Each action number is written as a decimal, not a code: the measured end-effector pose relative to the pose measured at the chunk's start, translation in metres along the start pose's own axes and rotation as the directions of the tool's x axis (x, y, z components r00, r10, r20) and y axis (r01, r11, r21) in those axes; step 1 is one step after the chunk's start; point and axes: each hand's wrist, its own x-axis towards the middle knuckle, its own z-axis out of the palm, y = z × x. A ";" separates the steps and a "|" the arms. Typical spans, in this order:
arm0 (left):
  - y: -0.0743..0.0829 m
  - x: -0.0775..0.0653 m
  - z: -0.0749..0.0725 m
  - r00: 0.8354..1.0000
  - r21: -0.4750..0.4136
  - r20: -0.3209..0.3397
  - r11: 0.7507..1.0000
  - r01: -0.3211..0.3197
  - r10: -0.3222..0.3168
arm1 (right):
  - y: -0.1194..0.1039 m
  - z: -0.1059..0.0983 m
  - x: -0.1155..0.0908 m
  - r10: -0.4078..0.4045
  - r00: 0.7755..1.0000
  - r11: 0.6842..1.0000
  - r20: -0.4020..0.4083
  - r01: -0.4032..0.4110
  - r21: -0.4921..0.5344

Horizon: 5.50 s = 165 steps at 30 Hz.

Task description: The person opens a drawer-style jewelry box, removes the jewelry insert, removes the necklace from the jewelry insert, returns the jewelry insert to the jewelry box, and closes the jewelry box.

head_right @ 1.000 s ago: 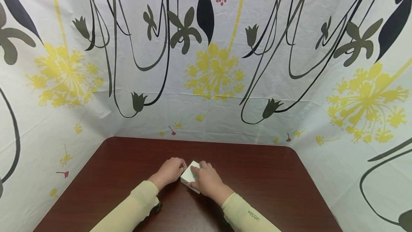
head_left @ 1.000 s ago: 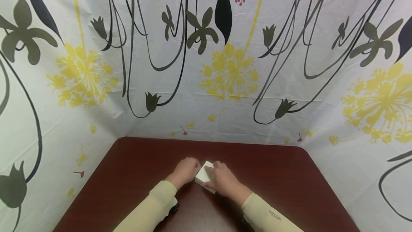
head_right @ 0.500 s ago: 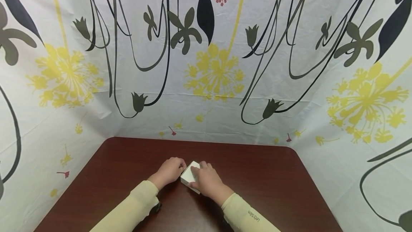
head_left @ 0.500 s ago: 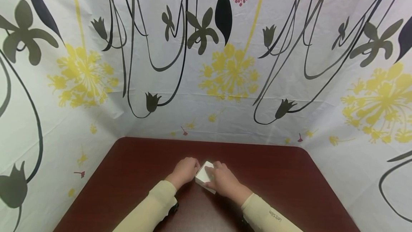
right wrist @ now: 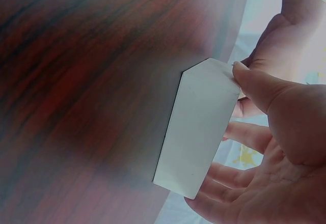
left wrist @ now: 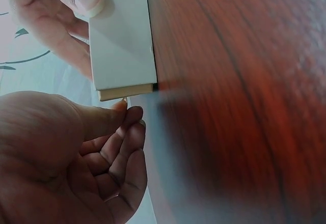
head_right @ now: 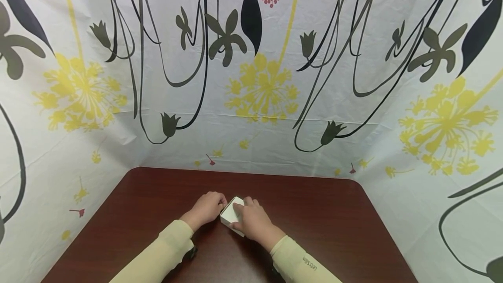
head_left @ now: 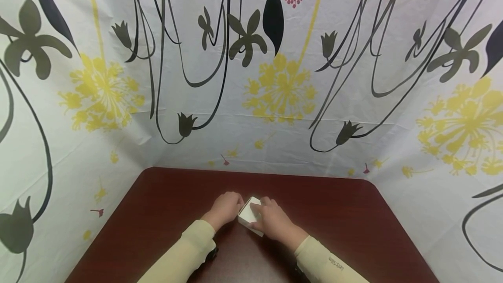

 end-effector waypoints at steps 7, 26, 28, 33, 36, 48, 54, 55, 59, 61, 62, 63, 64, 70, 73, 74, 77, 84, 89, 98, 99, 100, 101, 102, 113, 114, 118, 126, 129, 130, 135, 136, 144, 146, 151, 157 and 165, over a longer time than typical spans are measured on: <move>-0.001 0.001 0.000 1.000 0.000 0.003 1.000 0.014 -0.014 | 0.000 0.000 0.001 -0.005 1.000 1.000 -0.006 0.005 -0.002; 0.000 0.000 -0.004 1.000 -0.005 0.012 1.000 0.026 -0.026 | 0.001 0.002 0.003 0.014 1.000 1.000 0.016 -0.014 -0.025; 0.000 0.001 -0.003 1.000 -0.017 0.020 1.000 0.021 -0.021 | 0.001 0.002 0.003 0.017 1.000 0.999 0.018 -0.017 -0.027; -0.002 0.001 0.000 1.000 -0.048 0.030 0.999 0.006 -0.005 | 0.000 0.002 0.003 0.025 0.999 0.999 0.026 -0.025 -0.028; -0.003 0.001 0.001 1.000 -0.043 0.017 0.999 0.007 -0.007 | 0.000 0.002 0.003 0.027 0.999 0.999 0.027 -0.026 -0.027; -0.006 0.002 -0.001 0.999 -0.007 0.012 0.999 0.035 -0.035 | -0.002 -0.001 0.003 0.014 1.000 1.000 0.019 -0.014 -0.018; -0.005 0.002 -0.003 0.999 -0.008 0.016 0.999 0.045 -0.045 | -0.001 -0.001 0.002 0.012 1.000 1.000 0.019 -0.012 -0.016; -0.005 0.002 -0.003 0.999 -0.010 0.017 0.999 0.045 -0.045 | -0.001 -0.001 0.002 0.010 1.000 1.000 0.016 -0.010 -0.014; -0.005 0.002 -0.003 0.999 -0.008 0.016 0.999 0.046 -0.046 | -0.001 -0.002 0.002 0.006 1.000 1.000 0.012 -0.006 -0.017; -0.005 0.002 -0.003 0.999 -0.004 0.017 0.999 0.047 -0.047 | -0.001 -0.001 0.002 0.006 1.000 1.000 0.012 -0.006 -0.020; -0.005 0.003 -0.003 0.999 -0.003 0.018 0.999 0.049 -0.049 | -0.001 -0.001 0.002 0.008 1.000 1.000 0.014 -0.008 -0.020; -0.005 0.003 -0.003 0.999 -0.002 0.019 0.999 0.050 -0.050 | -0.001 -0.001 0.002 0.010 1.000 1.000 0.014 -0.010 -0.021; -0.005 0.003 -0.003 0.998 0.000 0.019 0.999 0.052 -0.052 | -0.001 -0.001 0.002 0.011 1.000 1.000 0.015 -0.011 -0.021; -0.004 0.002 -0.003 0.998 -0.005 0.022 0.999 0.052 -0.052 | -0.002 -0.002 0.002 0.016 1.000 1.000 0.020 -0.016 -0.005; -0.005 0.002 -0.003 0.999 -0.010 0.020 0.999 0.050 -0.050 | -0.002 -0.002 0.002 0.017 1.000 1.000 0.019 -0.017 -0.003; -0.005 0.002 -0.003 0.999 -0.012 0.019 0.999 0.050 -0.050 | -0.001 -0.001 0.002 0.017 1.000 1.000 0.018 -0.016 -0.006; -0.007 0.001 -0.004 0.999 -0.013 0.015 0.999 0.051 -0.051 | -0.001 -0.001 0.002 0.013 1.000 1.000 0.014 -0.013 -0.015; -0.010 0.002 -0.004 0.998 -0.026 0.017 0.997 0.067 -0.066 | -0.001 0.000 0.002 0.007 1.000 1.000 0.002 -0.007 -0.019; -0.010 0.002 -0.005 0.997 -0.037 0.026 0.997 0.073 -0.072 | -0.002 -0.001 0.002 0.007 1.000 1.000 0.000 -0.007 -0.017; -0.011 0.003 -0.005 0.997 -0.039 0.019 0.996 0.077 -0.076 | -0.004 -0.004 0.001 0.007 1.000 1.000 0.005 -0.007 -0.007; -0.011 0.003 -0.005 0.997 -0.040 0.018 0.996 0.077 -0.077 | -0.004 -0.004 0.001 0.006 1.000 1.000 0.005 -0.006 -0.006; -0.012 0.003 -0.005 0.997 -0.040 0.017 0.996 0.077 -0.077 | -0.004 -0.004 0.001 0.006 1.000 1.000 0.004 -0.006 -0.006; -0.012 0.003 -0.005 0.997 -0.041 0.017 0.996 0.077 -0.077 | -0.003 -0.004 0.001 0.004 1.000 1.000 0.003 -0.004 -0.006; -0.012 0.004 -0.005 0.997 -0.042 0.018 0.996 0.078 -0.077 | -0.003 -0.003 0.001 0.005 1.000 1.000 0.004 -0.005 -0.007; -0.010 0.003 -0.005 0.997 -0.029 0.011 0.996 0.080 -0.080 | -0.001 0.000 0.002 0.003 1.000 1.000 0.005 -0.003 -0.017; -0.010 0.003 -0.005 0.997 -0.031 0.010 0.996 0.081 -0.081 | -0.001 0.000 0.002 0.004 1.000 1.000 0.005 -0.003 -0.017; -0.011 0.003 -0.006 0.997 -0.034 0.000 0.997 0.076 -0.076 | 0.000 0.000 0.002 0.002 1.000 1.000 -0.001 -0.002 -0.020; -0.011 0.002 -0.008 0.997 -0.035 -0.001 0.996 0.080 -0.080 | 0.000 0.000 0.002 0.002 1.000 1.000 -0.005 -0.002 -0.027; -0.011 0.001 -0.009 0.997 -0.034 0.001 0.996 0.082 -0.082 | -0.001 0.000 0.002 0.010 1.000 1.000 0.003 -0.010 -0.022; -0.011 0.001 -0.009 0.996 -0.036 0.003 0.996 0.086 -0.086 | -0.001 -0.001 0.002 0.012 1.000 1.000 0.005 -0.012 -0.021; -0.011 0.001 -0.008 0.996 -0.045 0.000 0.994 0.095 -0.095 | -0.002 -0.001 0.002 0.015 1.000 1.000 0.011 -0.015 -0.020; -0.012 0.001 -0.008 0.996 -0.043 -0.005 0.995 0.091 -0.092 | -0.002 -0.001 0.002 0.014 1.000 1.000 0.012 -0.014 -0.019; -0.014 0.002 -0.009 0.995 -0.029 -0.012 0.995 0.099 -0.099 | -0.002 -0.002 0.002 0.013 1.000 1.000 0.009 -0.012 -0.010; -0.015 0.003 -0.009 0.994 -0.026 -0.012 0.994 0.104 -0.105 | -0.002 -0.003 0.002 0.010 1.000 1.000 0.006 -0.010 -0.008; -0.015 0.004 -0.010 0.994 -0.015 -0.006 0.994 0.111 -0.111 | -0.002 -0.002 0.002 0.010 1.000 1.000 0.002 -0.010 0.000; -0.015 0.003 -0.010 0.995 -0.013 -0.011 0.995 0.101 -0.101 | -0.002 -0.002 0.003 0.010 1.000 1.000 0.002 -0.010 -0.002; -0.016 0.004 -0.010 0.994 -0.012 -0.007 0.994 0.106 -0.106 | -0.003 -0.004 0.003 0.016 1.000 1.000 0.007 -0.016 0.010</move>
